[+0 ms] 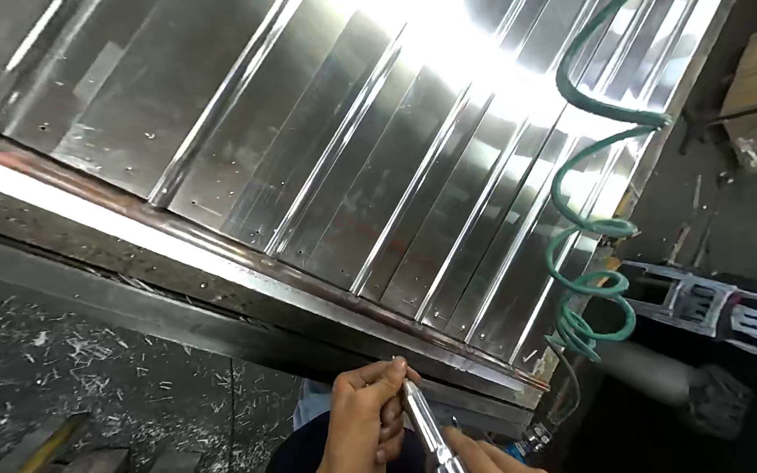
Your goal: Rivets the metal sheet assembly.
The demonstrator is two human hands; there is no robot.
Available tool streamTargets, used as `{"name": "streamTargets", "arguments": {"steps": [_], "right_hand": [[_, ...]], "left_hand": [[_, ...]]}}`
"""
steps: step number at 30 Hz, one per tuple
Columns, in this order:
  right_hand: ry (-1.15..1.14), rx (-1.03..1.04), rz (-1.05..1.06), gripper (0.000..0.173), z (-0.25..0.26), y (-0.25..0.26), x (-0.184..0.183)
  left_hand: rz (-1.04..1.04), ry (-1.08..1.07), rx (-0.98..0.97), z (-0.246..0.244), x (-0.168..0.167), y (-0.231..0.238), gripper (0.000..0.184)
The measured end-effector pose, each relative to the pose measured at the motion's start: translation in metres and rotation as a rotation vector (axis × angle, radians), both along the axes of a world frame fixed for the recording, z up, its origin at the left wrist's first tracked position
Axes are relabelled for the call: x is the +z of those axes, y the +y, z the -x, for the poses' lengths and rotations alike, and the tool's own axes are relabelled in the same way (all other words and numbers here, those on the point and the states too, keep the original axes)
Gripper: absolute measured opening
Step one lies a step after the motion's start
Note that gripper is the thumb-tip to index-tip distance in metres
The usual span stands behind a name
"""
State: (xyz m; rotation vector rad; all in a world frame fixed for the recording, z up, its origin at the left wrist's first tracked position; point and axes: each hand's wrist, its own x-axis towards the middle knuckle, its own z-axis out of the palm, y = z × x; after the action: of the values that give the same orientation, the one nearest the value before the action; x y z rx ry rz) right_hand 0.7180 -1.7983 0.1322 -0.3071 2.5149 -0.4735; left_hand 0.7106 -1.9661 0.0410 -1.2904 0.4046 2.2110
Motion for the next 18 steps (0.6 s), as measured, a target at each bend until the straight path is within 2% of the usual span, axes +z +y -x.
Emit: {"name": "streamTargets", "arguments": {"steps": [4, 7, 9, 14, 16, 18], "right_hand": [[-0.056, -0.112, -0.064, 0.032, 0.026, 0.011, -0.038], [0.003, -0.18, -0.006, 0.033, 0.038, 0.024, -0.075], [0.023, -0.225, 0.046, 0.034, 0.042, 0.029, -0.087], [-0.053, -0.296, 0.086, 0.029, 0.055, 0.027, -0.087], [-0.132, -0.247, 0.006, 0.033, 0.068, 0.022, -0.077], [-0.203, -0.11, -0.15, 0.04, 0.089, 0.01, -0.062]], "left_hand": [[-0.061, 0.053, -0.107, 0.018, -0.044, 0.016, 0.03], [0.08, 0.047, -0.198, 0.03, -0.057, 0.019, 0.021], [0.163, 0.092, -0.198, 0.026, -0.058, 0.006, 0.026], [0.294, 0.15, -0.106, 0.018, -0.054, -0.062, 0.031], [0.342, 0.158, -0.058, 0.019, -0.051, -0.089, 0.032], [0.368, 0.174, -0.021, 0.023, -0.051, -0.11, 0.034]]}}
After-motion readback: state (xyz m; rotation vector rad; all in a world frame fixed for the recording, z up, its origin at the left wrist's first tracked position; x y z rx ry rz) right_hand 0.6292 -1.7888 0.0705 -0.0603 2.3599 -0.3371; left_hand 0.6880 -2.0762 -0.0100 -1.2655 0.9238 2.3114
